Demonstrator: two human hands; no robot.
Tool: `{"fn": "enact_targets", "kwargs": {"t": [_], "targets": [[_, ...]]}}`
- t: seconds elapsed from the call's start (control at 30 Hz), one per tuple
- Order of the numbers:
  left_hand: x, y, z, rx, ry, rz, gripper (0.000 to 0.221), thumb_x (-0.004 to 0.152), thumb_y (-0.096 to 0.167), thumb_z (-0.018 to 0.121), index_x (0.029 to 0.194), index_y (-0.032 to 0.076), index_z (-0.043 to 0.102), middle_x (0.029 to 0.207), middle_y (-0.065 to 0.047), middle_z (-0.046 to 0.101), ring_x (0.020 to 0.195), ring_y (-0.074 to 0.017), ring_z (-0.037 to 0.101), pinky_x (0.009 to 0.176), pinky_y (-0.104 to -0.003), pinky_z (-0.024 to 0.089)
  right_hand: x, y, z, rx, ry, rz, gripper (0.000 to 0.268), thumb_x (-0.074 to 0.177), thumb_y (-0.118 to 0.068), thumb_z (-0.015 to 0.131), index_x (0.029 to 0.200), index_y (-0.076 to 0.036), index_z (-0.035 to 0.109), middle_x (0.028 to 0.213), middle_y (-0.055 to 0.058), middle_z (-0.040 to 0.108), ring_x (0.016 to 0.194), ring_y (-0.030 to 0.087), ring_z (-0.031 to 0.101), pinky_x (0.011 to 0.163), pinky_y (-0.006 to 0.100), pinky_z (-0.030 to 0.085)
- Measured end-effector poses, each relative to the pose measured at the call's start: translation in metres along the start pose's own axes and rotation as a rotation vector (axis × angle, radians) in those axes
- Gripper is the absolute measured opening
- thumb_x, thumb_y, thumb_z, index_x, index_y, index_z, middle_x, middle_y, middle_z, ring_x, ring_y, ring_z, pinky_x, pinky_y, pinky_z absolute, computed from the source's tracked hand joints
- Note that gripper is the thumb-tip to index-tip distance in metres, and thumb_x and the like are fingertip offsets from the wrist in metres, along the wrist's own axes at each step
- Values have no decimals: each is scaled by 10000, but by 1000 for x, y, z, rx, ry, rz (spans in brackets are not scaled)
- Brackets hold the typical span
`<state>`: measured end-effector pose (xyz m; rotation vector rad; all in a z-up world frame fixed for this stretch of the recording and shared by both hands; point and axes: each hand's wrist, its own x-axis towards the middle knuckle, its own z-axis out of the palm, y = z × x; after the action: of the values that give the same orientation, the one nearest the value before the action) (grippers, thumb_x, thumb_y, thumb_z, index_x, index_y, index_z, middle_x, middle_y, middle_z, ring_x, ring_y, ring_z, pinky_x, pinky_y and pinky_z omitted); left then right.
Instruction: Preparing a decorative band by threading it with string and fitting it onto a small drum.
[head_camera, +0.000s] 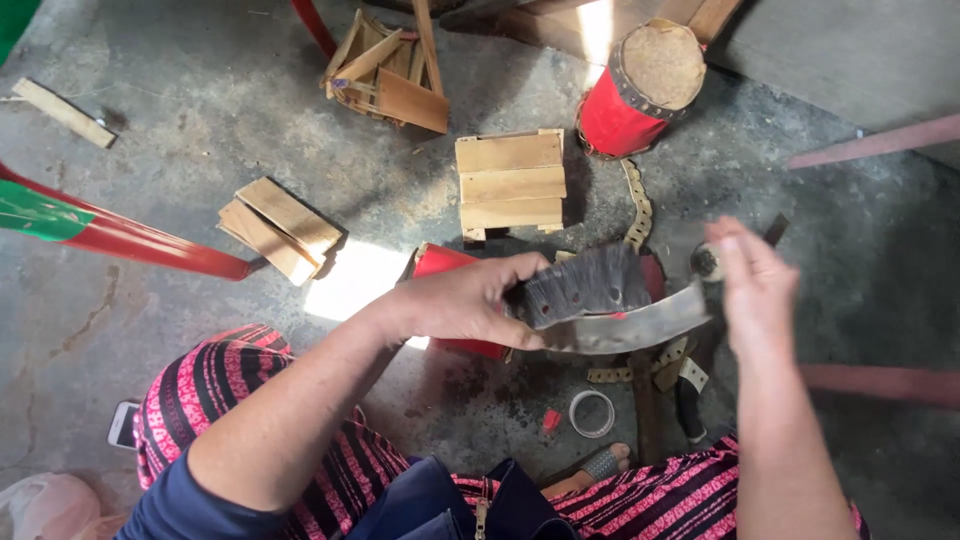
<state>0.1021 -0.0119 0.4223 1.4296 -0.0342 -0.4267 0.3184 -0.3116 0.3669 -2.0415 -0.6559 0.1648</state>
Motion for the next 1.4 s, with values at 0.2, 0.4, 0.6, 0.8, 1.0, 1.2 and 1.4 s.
{"fn": "enact_targets", "kwargs": {"t": [0.2,0.4,0.6,0.8,1.0,1.2,1.4], "targets": [[-13,10,-6,-84,5,225,527,781,62,764,1270,69,567,1228,-49,613,1149,-166,569,1097,-332,425,-9,7,-29,741,-56,366,473,1109,-436,509,1253,-19,682,1122,84,741,1050,176,723,978,320,584],[-5,-1,5,-169,-39,188,495,803,7,765,1251,66,565,1157,-22,627,1024,-115,597,973,-266,490,-29,3,-13,646,-123,241,625,1010,-477,579,1283,85,603,1323,209,637,1185,266,614,1096,358,465],[3,-9,7,-257,-43,157,684,769,26,812,1380,82,511,1308,-60,611,1101,-153,632,936,-303,582,-28,-2,-20,667,-494,189,435,919,-415,772,1105,-22,759,926,104,780,696,132,703,652,231,536],[4,-13,4,81,5,95,378,887,387,701,1166,138,648,1000,15,692,864,-107,626,810,-274,493,-33,-5,-33,391,-439,220,171,793,65,718,951,14,759,810,45,722,616,92,595,568,191,464],[7,-21,7,208,6,39,134,885,202,781,845,130,675,745,62,625,655,-71,562,640,-220,433,-36,-33,-23,289,-459,250,116,808,59,705,898,14,763,734,20,675,599,82,549,534,202,427],[9,-15,11,354,52,17,254,819,72,650,1063,124,597,867,23,642,696,-112,570,657,-261,453,-39,-38,-17,227,-486,195,127,774,65,767,895,27,757,820,34,705,692,109,565,642,227,447],[11,-12,13,252,24,62,404,810,349,781,1131,134,663,1015,-8,730,858,-129,694,765,-275,555,-39,-47,-9,123,-535,224,83,778,41,780,860,26,776,749,16,707,666,98,567,623,228,449]]}}
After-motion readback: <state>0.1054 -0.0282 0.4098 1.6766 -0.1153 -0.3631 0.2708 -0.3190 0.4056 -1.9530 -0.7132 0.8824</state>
